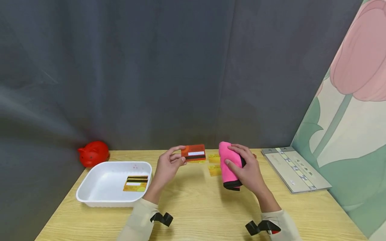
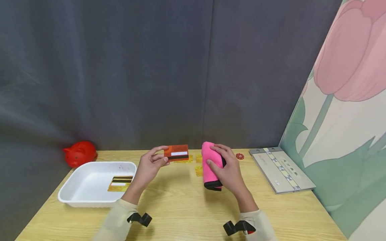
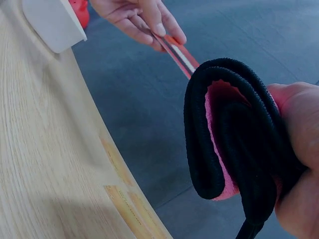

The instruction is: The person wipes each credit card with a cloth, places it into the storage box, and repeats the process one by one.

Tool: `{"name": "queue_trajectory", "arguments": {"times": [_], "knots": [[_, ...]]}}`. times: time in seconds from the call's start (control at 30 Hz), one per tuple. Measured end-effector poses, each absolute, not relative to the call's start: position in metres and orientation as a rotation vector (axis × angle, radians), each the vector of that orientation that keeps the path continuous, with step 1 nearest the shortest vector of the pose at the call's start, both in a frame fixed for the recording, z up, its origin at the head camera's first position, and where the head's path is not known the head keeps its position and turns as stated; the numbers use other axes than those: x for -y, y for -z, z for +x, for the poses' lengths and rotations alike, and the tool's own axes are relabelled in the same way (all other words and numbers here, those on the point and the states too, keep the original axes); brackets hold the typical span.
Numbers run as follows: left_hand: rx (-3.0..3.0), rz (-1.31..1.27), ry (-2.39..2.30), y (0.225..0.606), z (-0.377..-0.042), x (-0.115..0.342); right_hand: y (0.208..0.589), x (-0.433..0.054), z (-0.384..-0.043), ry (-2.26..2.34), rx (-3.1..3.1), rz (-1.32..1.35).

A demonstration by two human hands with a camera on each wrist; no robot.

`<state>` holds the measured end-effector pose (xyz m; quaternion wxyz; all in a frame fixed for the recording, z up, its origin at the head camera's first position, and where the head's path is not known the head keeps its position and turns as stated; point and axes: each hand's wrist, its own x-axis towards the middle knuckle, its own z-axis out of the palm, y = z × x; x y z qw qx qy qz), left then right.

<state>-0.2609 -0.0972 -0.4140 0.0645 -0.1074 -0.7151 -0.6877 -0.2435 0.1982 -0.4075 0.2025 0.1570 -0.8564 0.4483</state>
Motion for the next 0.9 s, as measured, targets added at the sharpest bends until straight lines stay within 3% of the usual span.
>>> {"name": "queue_trajectory", "arguments": {"times": [0.9], "knots": [[2.184,-0.418,2.102,0.429,-0.248,0.06,0.418,-0.166,-0.234,-1.301,2.326,0.678]]}}
